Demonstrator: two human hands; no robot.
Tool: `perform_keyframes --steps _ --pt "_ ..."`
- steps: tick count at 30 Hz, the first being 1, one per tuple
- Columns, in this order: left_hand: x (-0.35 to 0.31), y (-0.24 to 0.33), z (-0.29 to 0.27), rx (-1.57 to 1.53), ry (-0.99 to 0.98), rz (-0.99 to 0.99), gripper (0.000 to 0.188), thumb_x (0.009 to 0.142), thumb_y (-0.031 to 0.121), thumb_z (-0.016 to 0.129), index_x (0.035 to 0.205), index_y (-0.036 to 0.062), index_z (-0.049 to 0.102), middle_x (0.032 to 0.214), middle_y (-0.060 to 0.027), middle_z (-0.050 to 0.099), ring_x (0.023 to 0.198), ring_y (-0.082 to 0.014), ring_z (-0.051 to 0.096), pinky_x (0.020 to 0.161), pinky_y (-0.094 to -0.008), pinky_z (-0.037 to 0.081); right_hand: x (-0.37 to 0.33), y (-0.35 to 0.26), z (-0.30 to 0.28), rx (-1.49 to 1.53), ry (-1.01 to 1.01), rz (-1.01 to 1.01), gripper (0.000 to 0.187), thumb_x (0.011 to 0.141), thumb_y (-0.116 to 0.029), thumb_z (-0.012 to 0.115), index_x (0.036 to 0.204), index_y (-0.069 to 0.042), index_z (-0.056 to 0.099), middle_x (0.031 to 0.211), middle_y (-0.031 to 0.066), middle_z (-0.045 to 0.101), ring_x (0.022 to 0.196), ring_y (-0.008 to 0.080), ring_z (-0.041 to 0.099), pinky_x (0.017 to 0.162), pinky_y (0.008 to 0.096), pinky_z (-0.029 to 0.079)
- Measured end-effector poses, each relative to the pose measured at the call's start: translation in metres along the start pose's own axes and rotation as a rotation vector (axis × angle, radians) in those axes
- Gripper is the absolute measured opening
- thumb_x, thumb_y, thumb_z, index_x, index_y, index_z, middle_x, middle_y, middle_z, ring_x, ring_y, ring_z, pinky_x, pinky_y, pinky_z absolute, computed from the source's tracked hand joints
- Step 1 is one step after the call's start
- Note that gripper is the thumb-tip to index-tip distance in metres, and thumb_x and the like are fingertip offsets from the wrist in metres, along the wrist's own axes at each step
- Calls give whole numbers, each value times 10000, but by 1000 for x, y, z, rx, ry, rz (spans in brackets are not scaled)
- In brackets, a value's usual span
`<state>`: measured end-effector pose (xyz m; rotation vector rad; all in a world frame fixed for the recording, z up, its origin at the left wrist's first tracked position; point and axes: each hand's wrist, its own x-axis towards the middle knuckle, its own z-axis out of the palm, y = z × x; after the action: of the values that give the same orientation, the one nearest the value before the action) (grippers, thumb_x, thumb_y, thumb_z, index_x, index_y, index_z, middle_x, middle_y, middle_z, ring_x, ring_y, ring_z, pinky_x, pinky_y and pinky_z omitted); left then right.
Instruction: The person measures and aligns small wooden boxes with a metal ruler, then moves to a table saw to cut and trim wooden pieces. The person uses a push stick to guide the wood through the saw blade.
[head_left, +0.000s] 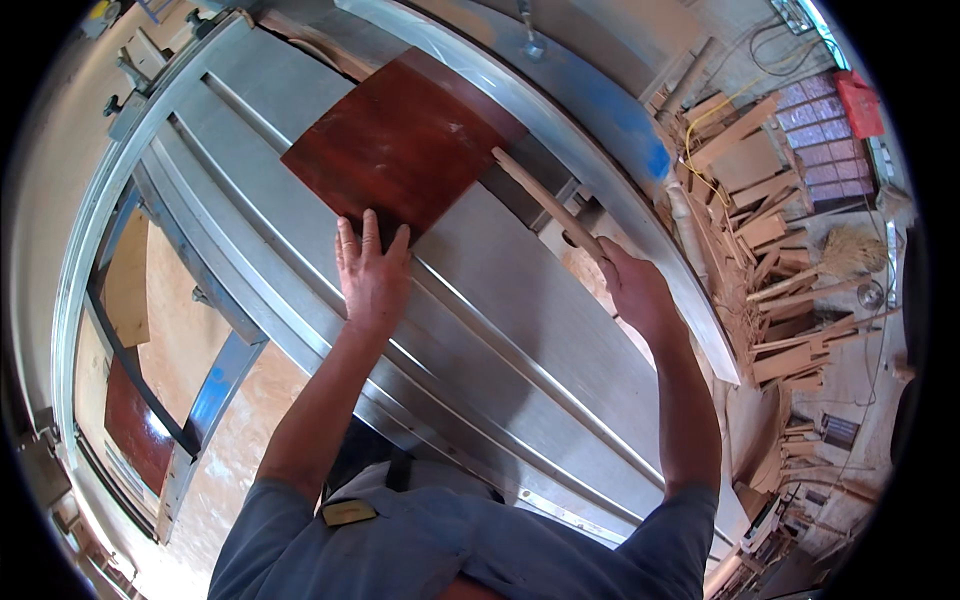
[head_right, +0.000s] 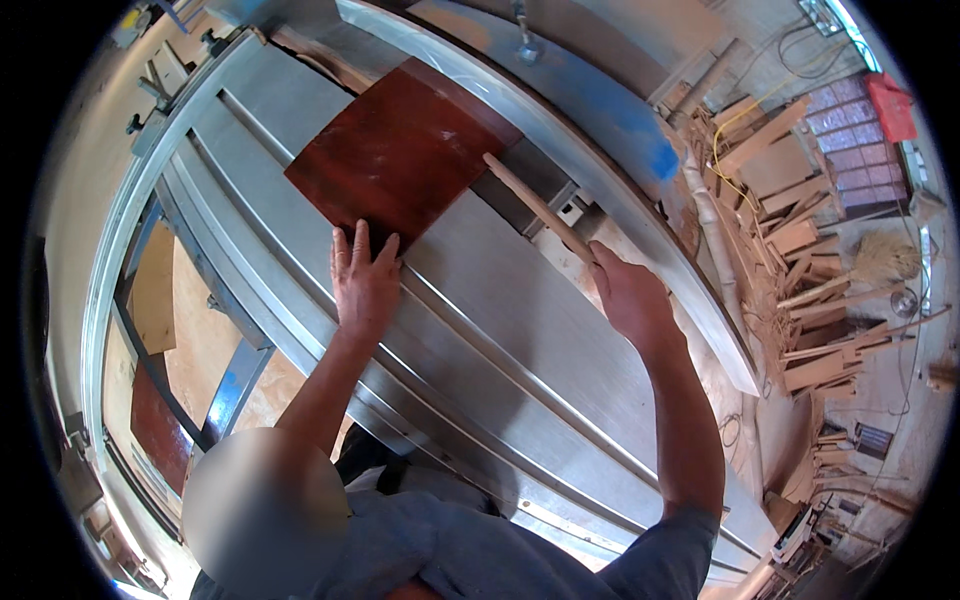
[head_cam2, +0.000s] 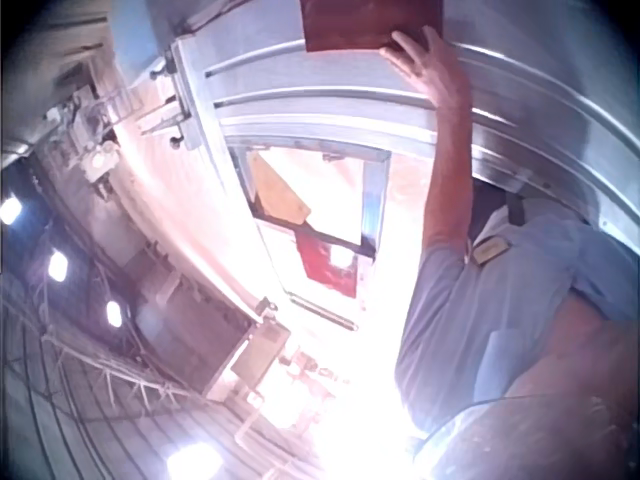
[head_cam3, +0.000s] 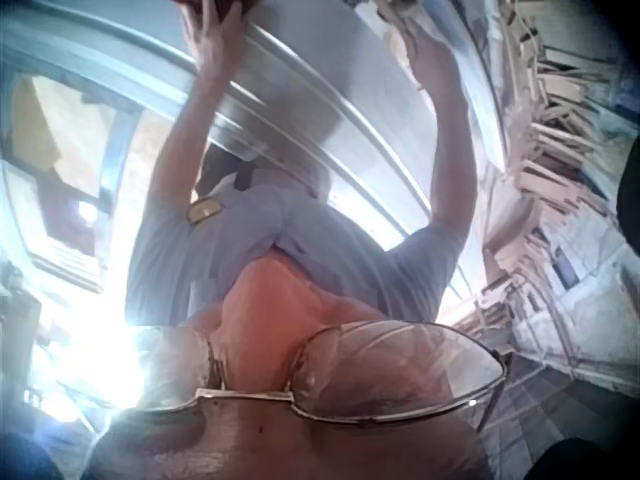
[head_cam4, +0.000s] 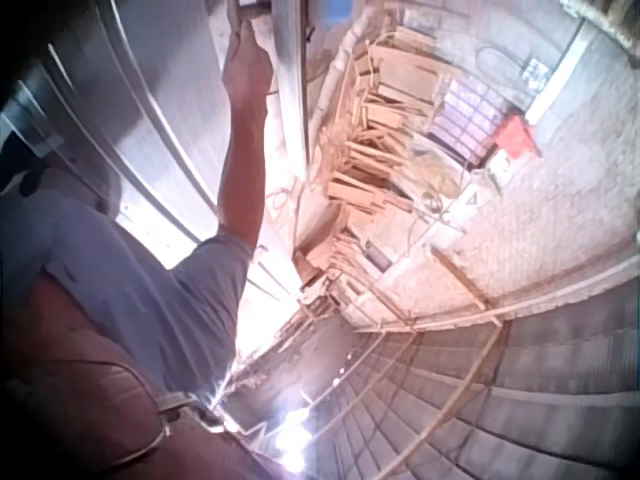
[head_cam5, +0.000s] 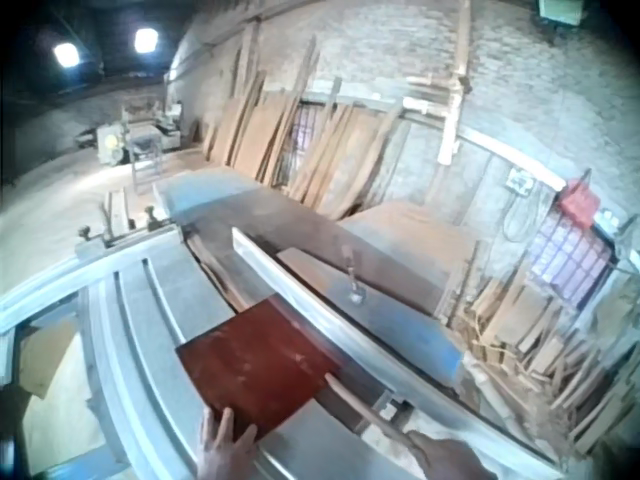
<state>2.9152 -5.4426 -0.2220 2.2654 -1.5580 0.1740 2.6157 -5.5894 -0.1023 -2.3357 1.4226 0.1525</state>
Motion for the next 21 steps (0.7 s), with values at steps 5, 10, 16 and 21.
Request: perform_keyframes --steps 5,10,16,21 --pt "6 0 -8 -15 -50 -35 368 846 179 662 1214 194 657 1420 -210 451 1352 -480 326 1110 -557 301 3 -10 1 -56 11 13 352 991 -297 454 1294 -129 516 868 234 664 811 419 644 718 520 487" --pt "16 -10 -10 -17 -56 -48 360 850 175 654 1209 194 660 1418 -212 455 1350 -487 324 1110 -550 305 13 -16 9 -35 46 -30 351 987 -291 466 1285 -113 521 824 237 659 769 422 644 681 522 489" --pt "26 -21 -10 -19 -62 -58 353 853 169 642 1205 190 661 1418 -211 456 1345 -489 331 1107 -546 313 25 -22 10 -51 76 -61 345 986 -286 474 1283 -119 525 794 235 657 748 424 643 661 526 490" --pt "31 -27 -9 -5 -55 -55 350 847 172 646 1196 192 663 1418 -209 456 1342 -490 335 1106 -544 315 31 -30 9 -79 47 -45 345 989 -286 472 1284 -116 523 795 235 657 749 422 644 658 527 489"
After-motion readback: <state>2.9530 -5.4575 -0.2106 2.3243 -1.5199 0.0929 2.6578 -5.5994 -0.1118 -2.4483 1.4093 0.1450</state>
